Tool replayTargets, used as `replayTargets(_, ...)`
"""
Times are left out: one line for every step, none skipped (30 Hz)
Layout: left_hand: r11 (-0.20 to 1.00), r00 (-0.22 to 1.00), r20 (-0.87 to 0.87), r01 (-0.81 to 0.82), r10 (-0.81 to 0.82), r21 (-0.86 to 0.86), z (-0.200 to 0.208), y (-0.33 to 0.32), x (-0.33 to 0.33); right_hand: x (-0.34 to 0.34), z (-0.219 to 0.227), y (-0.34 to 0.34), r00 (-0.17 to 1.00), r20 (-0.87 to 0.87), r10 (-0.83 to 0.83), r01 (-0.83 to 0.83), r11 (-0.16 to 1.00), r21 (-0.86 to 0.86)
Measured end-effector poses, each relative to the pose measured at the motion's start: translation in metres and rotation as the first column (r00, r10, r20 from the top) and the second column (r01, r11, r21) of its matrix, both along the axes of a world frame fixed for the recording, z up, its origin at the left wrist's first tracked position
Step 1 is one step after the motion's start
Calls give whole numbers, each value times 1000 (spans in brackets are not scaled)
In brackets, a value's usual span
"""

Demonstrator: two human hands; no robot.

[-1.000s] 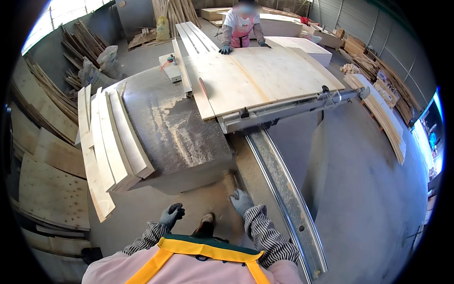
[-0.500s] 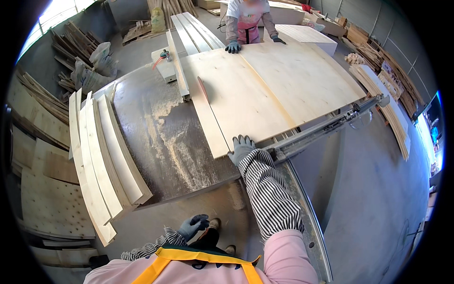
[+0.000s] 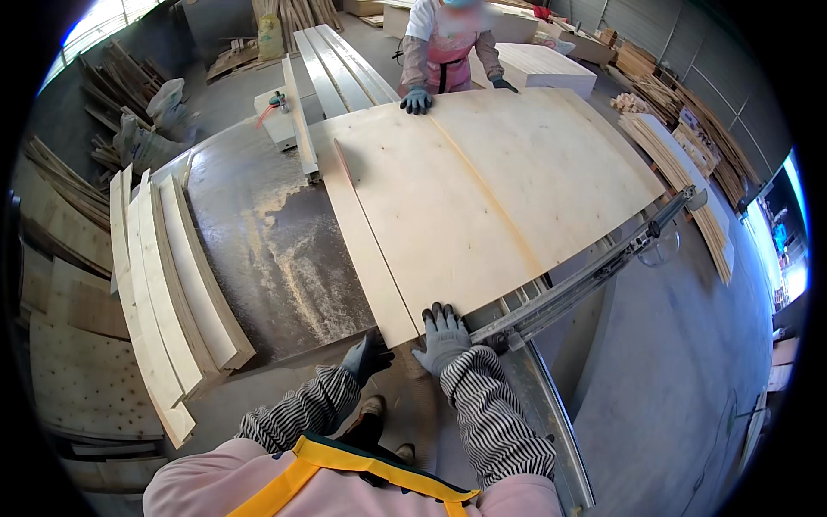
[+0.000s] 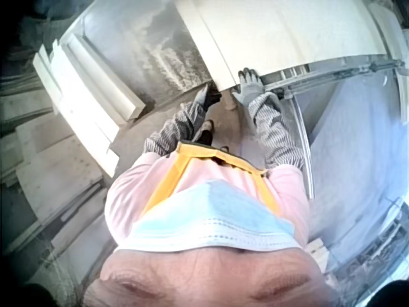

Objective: The person feeds wooden planks through a table saw to cut them into narrower strips. They then stack the cut pieces on the table surface.

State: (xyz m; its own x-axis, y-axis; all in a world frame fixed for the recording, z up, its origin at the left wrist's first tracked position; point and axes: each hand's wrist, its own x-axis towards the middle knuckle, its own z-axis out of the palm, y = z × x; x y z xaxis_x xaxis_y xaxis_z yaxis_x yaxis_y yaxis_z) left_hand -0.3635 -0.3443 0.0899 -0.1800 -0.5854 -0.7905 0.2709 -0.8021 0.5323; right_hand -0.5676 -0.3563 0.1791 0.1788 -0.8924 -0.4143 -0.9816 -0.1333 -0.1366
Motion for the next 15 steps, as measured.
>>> replayTargets(998, 999, -36, -24, 22, -50, 2, -4, -8, -4, 0, 12, 1000, 5, 5, -5, 1000, 2)
replayTargets(994, 996, -74, -50, 43, -99, 3, -6, -15, -9, 2, 24, 1000, 22, -1, 1, 1000, -4)
replayTargets(985, 988, -114, -120, 107, -121, -9, -8, -20, -12, 0, 36, 1000, 30, 9, -8, 1000, -28)
replayTargets(969, 972, -154, -200, 178, -143, -28, -12, -21, -13, 0, 47, 999, 39, 28, -26, 998, -55)
replayTargets(949, 950, -196, -274, 242, -159, -39, -13, -23, -14, 0, 57, 998, 53, 27, -24, 998, -60)
replayTargets(973, 988, -21, -156, 155, -170, -28, -20, -33, -22, 1, 61, 999, 44, 17, -15, 998, -53)
replayTargets(987, 985, 163, -37, 63, -158, -3, -17, -40, -28, -1, 73, 999, 43, 8, -6, 999, -40)
replayTargets(989, 940, 340, 76, -29, -127, 23, -14, -46, -32, -1, 83, 999, 43, 2, -1, 1000, -29)
replayTargets(994, 917, 398, 39, 6, -104, 46, -8, -56, -33, 6, 91, 999, 41, -1, 1, 1000, -7)
replayTargets(990, 908, 415, -7, 65, -139, 40, 0, -61, -35, 4, 100, 999, 38, 6, -6, 1000, -17)
replayTargets(983, 895, 429, -52, 124, -175, 25, 11, -65, -38, 0, 111, 999, 34, 14, -13, 1000, -26)
replayTargets(972, 879, 439, -97, 185, -216, 12, 21, -69, -40, -1, 119, 999, 30, 21, -19, 999, -39)
replayTargets(957, 860, 420, -249, 290, -151, 11, 25, -79, -42, 10, 125, 999, 49, 4, -3, 1000, -29)
replayTargets(955, 884, 369, -234, 287, -181, 10, 31, -82, -47, 9, 130, 998, 69, 9, -3, 997, -79)
replayTargets(953, 905, 322, -220, 279, -208, 20, 44, -84, -53, 0, 140, 996, 93, 15, -4, 992, -123)
